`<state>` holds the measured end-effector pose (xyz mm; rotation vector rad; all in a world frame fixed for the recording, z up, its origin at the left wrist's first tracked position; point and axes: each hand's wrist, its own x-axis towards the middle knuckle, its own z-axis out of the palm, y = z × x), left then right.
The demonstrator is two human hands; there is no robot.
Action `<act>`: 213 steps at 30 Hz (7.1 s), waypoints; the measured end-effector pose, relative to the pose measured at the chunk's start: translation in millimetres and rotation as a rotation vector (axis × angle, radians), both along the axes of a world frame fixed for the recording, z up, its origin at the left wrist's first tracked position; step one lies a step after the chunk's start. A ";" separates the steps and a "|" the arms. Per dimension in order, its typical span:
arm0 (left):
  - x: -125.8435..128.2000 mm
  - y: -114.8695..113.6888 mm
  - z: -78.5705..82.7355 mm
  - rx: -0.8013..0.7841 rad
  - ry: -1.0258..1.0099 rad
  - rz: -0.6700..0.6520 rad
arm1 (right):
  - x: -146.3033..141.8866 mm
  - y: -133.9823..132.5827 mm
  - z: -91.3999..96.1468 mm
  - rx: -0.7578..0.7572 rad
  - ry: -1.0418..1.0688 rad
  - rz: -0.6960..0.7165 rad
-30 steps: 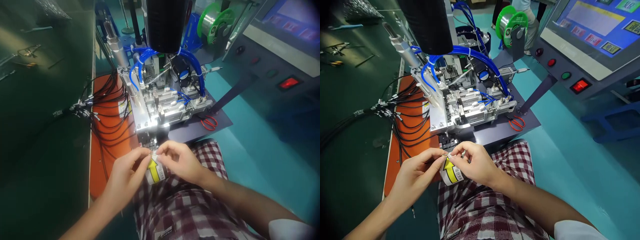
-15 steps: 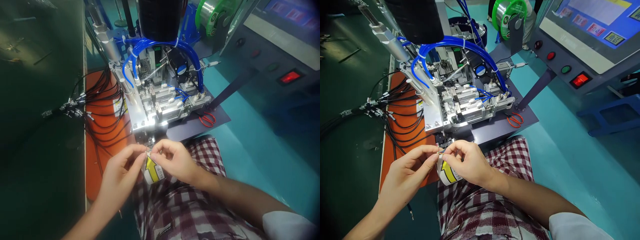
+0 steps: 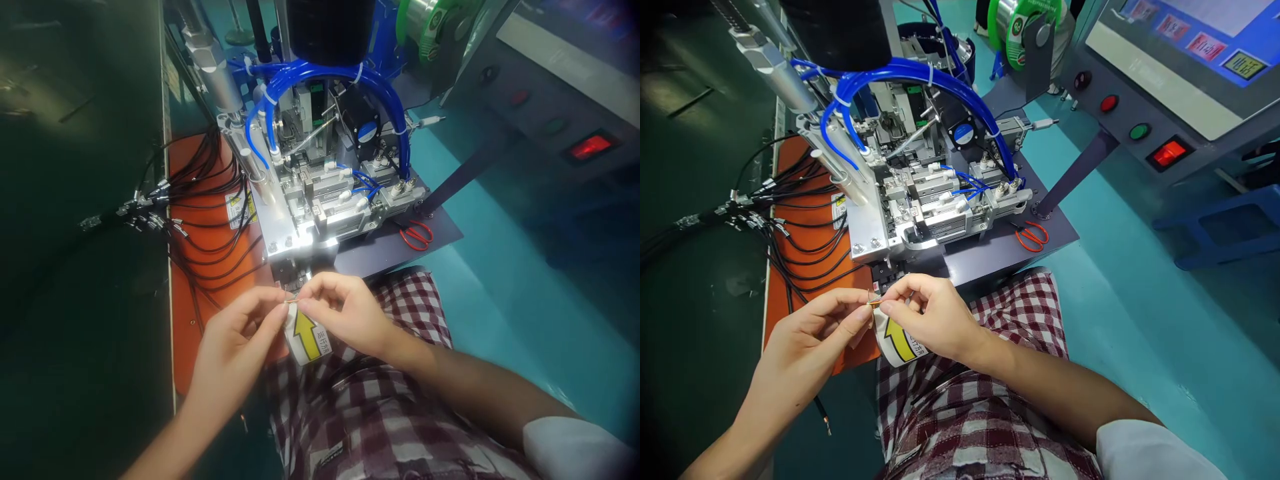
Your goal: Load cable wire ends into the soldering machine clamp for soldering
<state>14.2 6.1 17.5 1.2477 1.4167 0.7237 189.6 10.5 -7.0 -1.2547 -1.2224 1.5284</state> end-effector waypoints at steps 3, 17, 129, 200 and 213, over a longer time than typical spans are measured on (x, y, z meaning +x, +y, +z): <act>-0.2 1.0 2.2 -0.009 0.011 0.016 | -3.7 -0.9 0.2 0.014 -0.025 -0.019; -5.4 -1.7 -3.8 -0.142 -0.147 0.080 | -24.8 -11.5 5.2 0.178 -0.265 -0.104; 4.2 -0.6 -12.5 -0.160 -0.166 0.174 | -6.0 -0.6 2.9 0.118 -0.239 -0.009; 4.9 -4.7 -15.2 -0.107 -0.116 0.112 | 3.4 13.8 9.1 -0.112 -0.060 0.097; 9.8 -5.9 -15.6 -0.050 -0.136 0.126 | 8.6 12.5 12.3 0.256 -0.293 0.156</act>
